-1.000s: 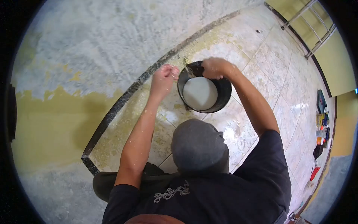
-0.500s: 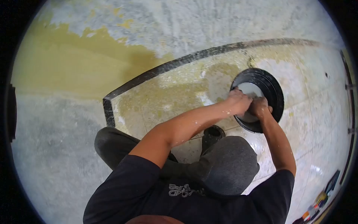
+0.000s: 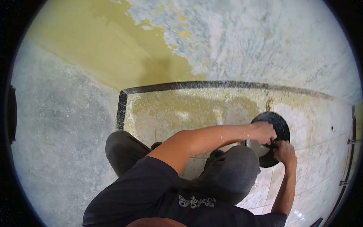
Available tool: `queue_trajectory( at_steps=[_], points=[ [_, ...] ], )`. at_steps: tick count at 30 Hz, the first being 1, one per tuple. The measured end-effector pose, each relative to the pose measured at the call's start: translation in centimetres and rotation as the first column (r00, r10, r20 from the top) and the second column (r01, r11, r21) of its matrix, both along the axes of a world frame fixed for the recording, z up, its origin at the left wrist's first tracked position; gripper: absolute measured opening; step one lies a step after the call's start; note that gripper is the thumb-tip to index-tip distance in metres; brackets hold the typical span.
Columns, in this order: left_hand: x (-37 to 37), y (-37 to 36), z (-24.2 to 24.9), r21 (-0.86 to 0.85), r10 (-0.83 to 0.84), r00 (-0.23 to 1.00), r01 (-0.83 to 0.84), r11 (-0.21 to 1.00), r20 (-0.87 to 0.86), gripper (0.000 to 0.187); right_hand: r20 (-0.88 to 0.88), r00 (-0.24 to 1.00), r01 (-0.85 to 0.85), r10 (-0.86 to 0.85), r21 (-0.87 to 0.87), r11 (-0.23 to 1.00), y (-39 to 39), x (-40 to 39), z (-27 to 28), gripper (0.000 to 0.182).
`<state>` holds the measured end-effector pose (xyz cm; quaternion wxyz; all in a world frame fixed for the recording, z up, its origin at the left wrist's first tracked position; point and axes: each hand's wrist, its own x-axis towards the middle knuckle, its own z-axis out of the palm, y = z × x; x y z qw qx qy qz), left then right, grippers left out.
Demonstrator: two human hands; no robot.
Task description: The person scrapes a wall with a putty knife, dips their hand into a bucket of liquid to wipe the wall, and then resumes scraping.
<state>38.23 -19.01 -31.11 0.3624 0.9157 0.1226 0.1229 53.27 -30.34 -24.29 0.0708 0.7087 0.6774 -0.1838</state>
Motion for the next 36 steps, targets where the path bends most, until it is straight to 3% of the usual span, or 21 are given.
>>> queue_trajectory(
  at_steps=[1, 5, 8, 10, 11, 12, 14, 16, 18, 19, 20, 21, 22, 24, 26, 27, 29, 30, 32, 33, 36],
  points=[
    [-0.1, -0.1, -0.2, 0.19, -0.031, 0.999, 0.036, 0.981, -0.03, 0.01, -0.014, 1.0, 0.026, -0.028, -0.081, 0.996, 0.2, -0.2, 0.4, 0.024],
    [-0.8, -0.5, -2.0, 0.322, -0.005, 0.999, 0.02, 0.947, -0.048, 0.01, 0.247, 0.968, 0.089, -0.054, -0.132, 0.987, 0.8, -2.2, 3.3, 0.023],
    [-2.1, 0.3, -1.2, 0.329, -0.011, 0.999, 0.027, 0.944, -0.049, 0.018, 0.436, 0.9, 0.083, -0.016, -0.135, 0.987, 1.4, -1.0, 2.3, 0.023],
    [-2.3, 1.1, -0.5, 0.086, 0.035, 0.999, -0.037, 0.996, 0.026, 0.016, 0.456, 0.874, 0.198, -0.169, -0.015, 0.98, 1.3, -1.5, 4.6, 0.023],
    [-3.1, 2.3, -0.4, 0.032, -0.033, 0.966, 0.026, 0.999, 0.256, 0.03, 0.325, 0.914, 0.228, -0.241, 0.08, 0.97, 1.4, -2.1, 6.1, 0.027],
    [-4.6, 3.4, 2.2, 0.045, -0.05, 0.961, 0.039, 0.998, 0.273, 0.03, 0.316, 0.92, 0.167, -0.231, 0.216, 0.962, 1.3, -2.7, 7.4, 0.025],
    [-9.3, 5.9, 9.5, -0.08, -0.135, 0.988, 0.129, 0.988, -0.073, 0.046, 0.278, 0.905, 0.131, -0.321, 0.537, 0.833, 2.6, -3.9, 8.3, 0.023],
    [-12.1, 9.3, 12.9, -0.041, -0.077, 0.991, 0.073, 0.997, -0.109, 0.065, 0.196, 0.962, 0.009, -0.191, 0.674, 0.738, 4.7, -6.3, 10.3, 0.024],
    [-15.4, 13.2, 16.5, 0.063, -0.026, 0.999, 0.024, 0.998, 0.024, 0.07, -0.11, 0.966, 0.257, -0.233, 0.438, 0.861, 8.8, -12.3, 15.3, 0.027],
    [-19.2, 13.6, 20.0, -0.011, 0.077, 0.995, -0.077, 0.997, 0.064, 0.073, -0.248, 0.968, 0.197, -0.042, 0.645, 0.738, 10.4, -14.8, 15.5, 0.026],
    [-21.4, 15.0, 20.6, -0.126, 0.128, 0.967, -0.102, 0.987, 0.222, 0.07, -0.403, 0.915, 0.285, 0.012, 0.667, 0.688, 12.5, -18.0, 16.3, 0.029],
    [-23.2, 16.8, 21.0, -0.233, 0.063, 0.919, 0.032, 0.972, 0.389, 0.063, -0.517, 0.855, 0.373, -0.049, 0.545, 0.751, 13.9, -22.1, 18.8, 0.033],
    [-25.0, 18.2, 21.4, -0.323, 0.026, 0.838, 0.181, 0.929, 0.544, 0.058, -0.621, 0.78, 0.36, 0.077, 0.546, 0.757, 15.8, -25.9, 20.3, 0.033],
    [-29.0, 19.3, 23.9, -0.638, 0.315, 0.805, 0.1, 0.764, 0.503, 0.048, -0.709, 0.684, 0.373, 0.172, 0.543, 0.752, 19.1, -32.4, 23.1, 0.03],
    [-32.2, 20.8, 24.3, -0.632, 0.327, 0.712, 0.209, 0.746, 0.621, 0.045, -0.696, 0.612, 0.271, 0.376, 0.631, 0.727, 23.5, -36.6, 24.4, 0.031],
    [-33.3, 20.6, 25.0, -0.651, 0.441, 0.617, 0.157, 0.743, 0.652, 0.047, -0.803, 0.5, 0.393, 0.324, 0.544, 0.742, 24.7, -39.2, 24.8, 0.029],
    [-35.2, 20.2, 26.2, -0.721, 0.62, 0.425, 0.125, 0.681, 0.659, 0.049, -0.792, 0.344, 0.465, 0.504, 0.61, 0.642, 28.3, -42.6, 23.8, 0.022],
    [-35.9, 20.3, 26.5, -0.714, 0.612, 0.427, 0.127, 0.688, 0.666, 0.049, -0.783, 0.332, 0.499, 0.526, 0.619, 0.606, 29.7, -43.7, 22.8, 0.023],
    [-36.8, 19.9, 26.2, -0.704, 0.733, 0.212, -0.205, 0.68, 0.646, 0.05, -0.814, 0.332, 0.528, 0.477, 0.579, 0.621, 30.0, -45.1, 21.5, 0.024],
    [-36.6, 19.7, 25.6, -0.748, 0.765, 0.151, -0.164, 0.643, 0.625, 0.05, -0.835, 0.282, 0.574, 0.473, 0.542, 0.614, 29.5, -45.9, 21.0, 0.025],
    [-36.6, 19.7, 23.7, -0.664, 0.741, 0.156, -0.352, 0.659, 0.653, 0.049, -0.772, 0.369, 0.566, 0.517, 0.628, 0.534, 29.0, -45.4, 18.8, 0.027]
  ],
)
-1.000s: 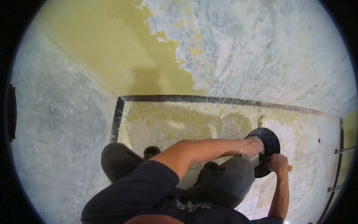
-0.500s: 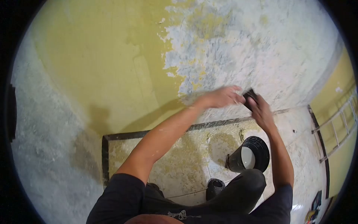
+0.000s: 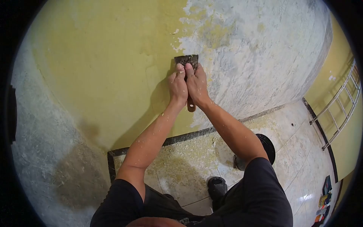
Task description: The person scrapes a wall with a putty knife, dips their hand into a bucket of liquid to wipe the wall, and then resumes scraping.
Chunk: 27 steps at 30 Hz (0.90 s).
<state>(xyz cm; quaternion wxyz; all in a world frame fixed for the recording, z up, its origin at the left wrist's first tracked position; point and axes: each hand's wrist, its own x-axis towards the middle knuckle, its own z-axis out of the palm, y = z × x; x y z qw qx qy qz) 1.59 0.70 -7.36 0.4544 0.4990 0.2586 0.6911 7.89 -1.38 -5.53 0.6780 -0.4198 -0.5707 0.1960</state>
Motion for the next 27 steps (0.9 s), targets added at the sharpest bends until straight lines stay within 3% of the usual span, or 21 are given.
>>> queue_trajectory(
  at_steps=[1, 4, 6, 8, 10, 12, 14, 16, 18, 22, 25, 27],
  points=[
    [0.1, 0.0, -0.5, 0.032, 0.06, 0.995, -0.058, 0.998, -0.08, 0.048, 0.043, 0.999, 0.004, -0.002, -0.043, 0.999, 0.0, 0.5, -0.3, 0.028],
    [0.4, 0.7, -0.7, 0.122, 0.12, 0.986, -0.107, 0.987, -0.111, 0.047, 0.034, 0.998, -0.045, 0.053, -0.205, 0.978, -1.1, 0.9, 1.2, 0.029],
    [-0.2, 0.8, -0.6, 0.152, 0.167, 0.966, -0.137, 0.979, -0.199, 0.046, 0.025, 0.994, -0.104, 0.111, -0.191, 0.976, 0.2, 1.6, -0.5, 0.029],
    [-0.9, 0.9, -0.5, 0.175, 0.209, 0.938, -0.164, 0.971, -0.277, 0.045, 0.016, 0.972, -0.235, 0.235, -0.008, 0.972, 1.0, 1.7, -2.1, 0.027],
    [-1.8, 0.8, 0.3, 0.136, 0.14, 0.885, -0.088, 0.987, -0.445, 0.042, -0.014, 0.973, -0.229, 0.229, 0.037, 0.973, 0.9, 1.1, -1.4, 0.024],
    [-1.7, 1.1, 1.4, 0.073, 0.105, 0.883, -0.081, 0.994, -0.457, 0.043, -0.092, 0.974, -0.214, 0.206, -0.083, 0.973, 0.2, 0.8, 0.1, 0.02],
    [-1.8, 0.5, 3.0, 0.168, 0.241, 0.891, -0.189, 0.968, -0.386, 0.042, -0.112, 0.976, -0.197, 0.187, -0.09, 0.976, -0.2, -0.2, 2.0, 0.019],
    [-2.2, 0.6, 4.8, 0.173, 0.258, 0.889, -0.206, 0.963, -0.38, 0.042, -0.129, 0.976, -0.185, 0.174, -0.081, 0.979, -0.4, -0.6, 4.1, 0.018],
    [-2.4, 0.2, 6.0, -0.025, 0.132, 0.872, -0.163, 0.986, -0.472, 0.044, -0.199, 0.953, -0.268, 0.23, -0.192, 0.944, -0.9, -0.5, 5.0, 0.017],
    [-1.7, -0.3, 5.6, 0.033, 0.213, 0.868, -0.222, 0.975, -0.448, 0.044, -0.221, 0.944, -0.275, 0.247, -0.106, 0.956, 0.9, 0.1, 3.3, 0.016],
    [-1.6, -0.8, 5.3, 0.194, 0.359, 0.798, -0.303, 0.933, -0.484, 0.044, -0.173, 0.961, -0.22, 0.214, -0.016, 0.975, 1.1, 0.3, 2.5, 0.016],
    [-1.9, -1.0, 6.4, 0.146, 0.316, 0.798, -0.281, 0.949, -0.513, 0.045, -0.29, 0.917, -0.313, 0.273, -0.102, 0.944, 0.8, 0.0, 3.8, 0.016]
  ],
)
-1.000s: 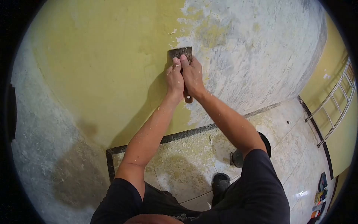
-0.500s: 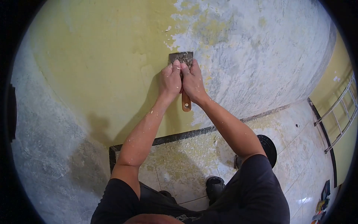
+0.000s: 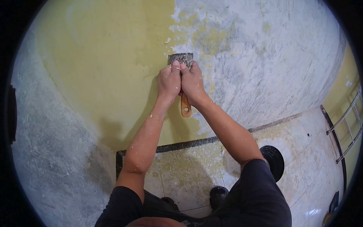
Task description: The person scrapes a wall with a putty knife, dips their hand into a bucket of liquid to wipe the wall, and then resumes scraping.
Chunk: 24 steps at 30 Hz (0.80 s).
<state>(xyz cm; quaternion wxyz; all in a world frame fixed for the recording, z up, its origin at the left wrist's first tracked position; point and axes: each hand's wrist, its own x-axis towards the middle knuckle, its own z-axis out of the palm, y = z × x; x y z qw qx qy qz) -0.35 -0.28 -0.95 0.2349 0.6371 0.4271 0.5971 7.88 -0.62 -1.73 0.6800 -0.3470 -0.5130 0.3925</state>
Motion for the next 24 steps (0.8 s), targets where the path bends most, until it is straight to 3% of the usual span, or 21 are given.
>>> queue_trajectory(
  at_steps=[3, 7, 11, 15, 17, 19, 21, 23, 24],
  points=[
    [-0.4, 1.1, 1.4, -0.029, -0.011, 0.999, 0.012, 0.999, 0.038, 0.044, -0.095, 0.996, -0.002, -0.002, -0.039, 0.999, -0.2, -1.1, 2.0, 0.016],
    [0.3, -0.1, -0.7, 0.013, 0.011, 1.0, -0.011, 1.0, 0.008, 0.044, 0.041, 0.998, 0.051, -0.048, -0.059, 0.997, -0.5, 0.1, -0.4, 0.016],
    [0.2, 1.0, -0.2, 0.027, 0.014, 0.998, -0.015, 1.0, 0.064, 0.044, 0.057, 0.998, 0.016, -0.01, -0.109, 0.994, -0.6, -0.2, 1.4, 0.016],
    [-1.1, 1.5, 1.3, -0.087, -0.101, 0.989, 0.111, 0.99, 0.111, 0.044, 0.029, 1.0, -0.004, 0.008, -0.132, 0.991, -0.5, -1.1, 2.3, 0.017],
    [-0.5, 0.7, 0.4, 0.05, 0.004, 0.999, -0.002, 0.999, -0.043, 0.045, 0.04, 0.995, 0.097, -0.096, -0.025, 0.995, 0.4, -0.5, 0.1, 0.017],
    [0.1, 0.7, 0.1, 0.027, 0.031, 0.999, -0.03, 0.999, -0.037, 0.044, 0.045, 0.996, 0.077, -0.075, -0.042, 0.996, 0.4, -0.1, 0.3, 0.017],
    [-0.1, 1.2, 1.5, 0.009, 0.07, 0.997, -0.069, 0.998, -0.04, 0.044, 0.112, 0.986, 0.103, -0.12, 0.149, 0.983, 2.7, 0.3, 1.1, 0.017],
    [-0.7, 1.0, 5.0, 0.061, 0.049, 0.999, -0.048, 0.997, -0.019, 0.044, 0.05, 0.998, 0.038, -0.042, 0.083, 0.996, 0.0, -0.7, 5.2, 0.016],
    [-1.1, 0.1, 6.7, -0.19, -0.046, 0.999, 0.05, 0.98, 0.027, 0.041, 0.026, 1.0, 0.003, -0.002, -0.025, 1.0, -0.8, -1.0, 6.5, 0.017]
  ],
)
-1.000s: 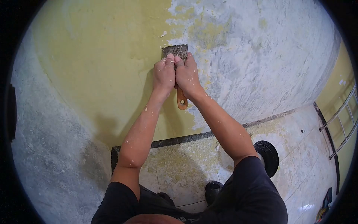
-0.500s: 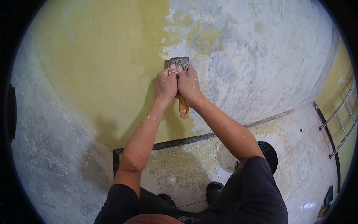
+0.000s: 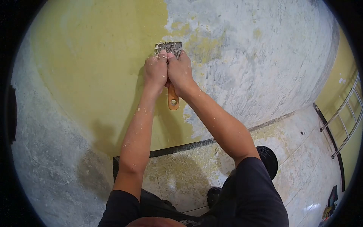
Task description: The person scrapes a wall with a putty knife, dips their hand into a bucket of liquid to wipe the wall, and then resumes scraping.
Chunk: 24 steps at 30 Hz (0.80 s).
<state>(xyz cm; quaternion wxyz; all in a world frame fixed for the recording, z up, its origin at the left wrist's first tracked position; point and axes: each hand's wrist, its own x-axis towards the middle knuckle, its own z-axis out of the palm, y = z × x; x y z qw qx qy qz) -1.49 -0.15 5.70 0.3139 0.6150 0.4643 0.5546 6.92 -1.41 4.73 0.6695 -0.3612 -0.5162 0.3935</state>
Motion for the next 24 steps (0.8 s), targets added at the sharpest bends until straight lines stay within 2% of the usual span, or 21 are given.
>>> queue_trajectory(
  at_steps=[1, 2, 3, 4, 6, 7, 9, 10, 11, 13, 14, 15, 17, 18, 19, 21, 22, 24],
  points=[
    [0.1, -0.1, -0.6, -0.005, 0.0, 1.0, 0.0, 1.0, -0.01, 0.041, -0.036, 0.999, -0.037, 0.033, -0.113, 0.993, -0.5, -0.2, 0.3, 0.017],
    [0.2, -0.2, -2.0, 0.133, 0.043, 0.997, -0.035, 0.99, -0.057, 0.04, -0.017, 1.0, 0.001, -0.001, -0.004, 1.0, 0.6, 0.0, -1.5, 0.017],
    [0.3, -0.3, -3.4, 0.277, 0.093, 0.991, -0.063, 0.959, -0.096, 0.039, -0.025, 1.0, 0.001, -0.001, 0.0, 1.0, 1.1, 0.2, -3.5, 0.017],
    [0.4, -0.8, -5.0, 0.276, 0.176, 0.967, -0.12, 0.954, -0.186, 0.036, -0.043, 0.999, 0.004, -0.005, -0.035, 0.999, 1.0, 0.2, -5.6, 0.017],
    [0.5, -0.1, -5.9, 0.242, 0.188, 0.97, -0.147, 0.959, -0.154, 0.037, -0.032, 0.999, -0.03, 0.026, -0.163, 0.986, -0.3, 0.3, -5.5, 0.017],
    [0.5, 0.3, -5.5, 0.207, 0.198, 0.973, -0.171, 0.963, -0.115, 0.038, -0.035, 0.999, -0.038, 0.033, -0.148, 0.988, 0.1, 0.0, -4.2, 0.017],
    [-0.1, 1.1, -1.7, 0.202, 0.164, 0.982, -0.143, 0.969, -0.089, 0.04, -0.048, 0.998, 0.034, -0.033, 0.04, 0.999, 1.6, -0.7, -1.5, 0.016],
    [-0.3, 1.1, 0.0, 0.193, 0.121, 0.991, -0.107, 0.975, -0.062, 0.042, -0.078, 0.997, 0.012, -0.01, 0.025, 1.0, 1.8, -0.8, -0.1, 0.015],
    [-0.3, 1.5, 0.0, 0.2, 0.122, 0.991, -0.107, 0.974, -0.062, 0.042, -0.08, 0.997, 0.011, -0.009, 0.032, 0.999, 2.2, -0.5, -0.1, 0.015],
    [-0.5, 1.3, -0.8, 0.145, 0.105, 0.992, -0.093, 0.985, -0.076, 0.046, 0.034, 0.997, 0.06, -0.065, 0.118, 0.991, 2.4, -0.5, -1.3, 0.016],
    [-0.2, -0.2, -1.8, 0.098, 0.091, 0.992, -0.082, 0.992, -0.085, 0.045, -0.046, 0.995, 0.094, -0.093, 0.028, 0.995, 1.2, -0.7, -2.5, 0.019],
    [0.2, -0.4, -3.0, 0.096, 0.092, 0.991, -0.083, 0.992, -0.093, 0.045, -0.054, 0.994, 0.093, -0.091, 0.024, 0.995, 0.6, -0.6, -3.2, 0.019],
    [0.7, 0.7, -5.3, 0.212, 0.186, 0.979, -0.166, 0.963, -0.08, 0.044, -0.085, 0.996, 0.008, -0.012, -0.05, 0.999, 0.7, 0.1, -4.5, 0.019],
    [1.1, 1.3, -4.6, 0.275, 0.219, 0.973, -0.193, 0.942, -0.068, 0.045, -0.014, 0.998, 0.066, -0.065, 0.121, 0.991, 2.6, 0.5, -4.5, 0.018],
    [1.1, 1.4, -2.7, 0.278, 0.22, 0.973, -0.192, 0.941, -0.073, 0.045, -0.019, 0.998, 0.065, -0.063, 0.123, 0.99, 2.2, 0.2, -2.3, 0.018],
    [1.0, 1.2, 0.6, 0.149, 0.102, 0.994, -0.097, 0.984, -0.029, 0.045, -0.135, 0.991, -0.006, 0.005, -0.013, 1.0, 0.9, 0.0, 0.7, 0.019],
    [0.8, 0.7, 1.0, 0.088, 0.07, 0.995, -0.064, 0.994, -0.068, 0.045, -0.08, 0.997, -0.02, 0.017, -0.036, 0.999, 0.8, 0.4, 0.6, 0.02],
    [0.9, -0.2, -1.6, 0.117, 0.1, 0.988, -0.086, 0.989, -0.117, 0.045, -0.068, 0.998, 0.012, -0.014, -0.024, 1.0, 0.9, 0.5, -2.4, 0.021]
  ],
)
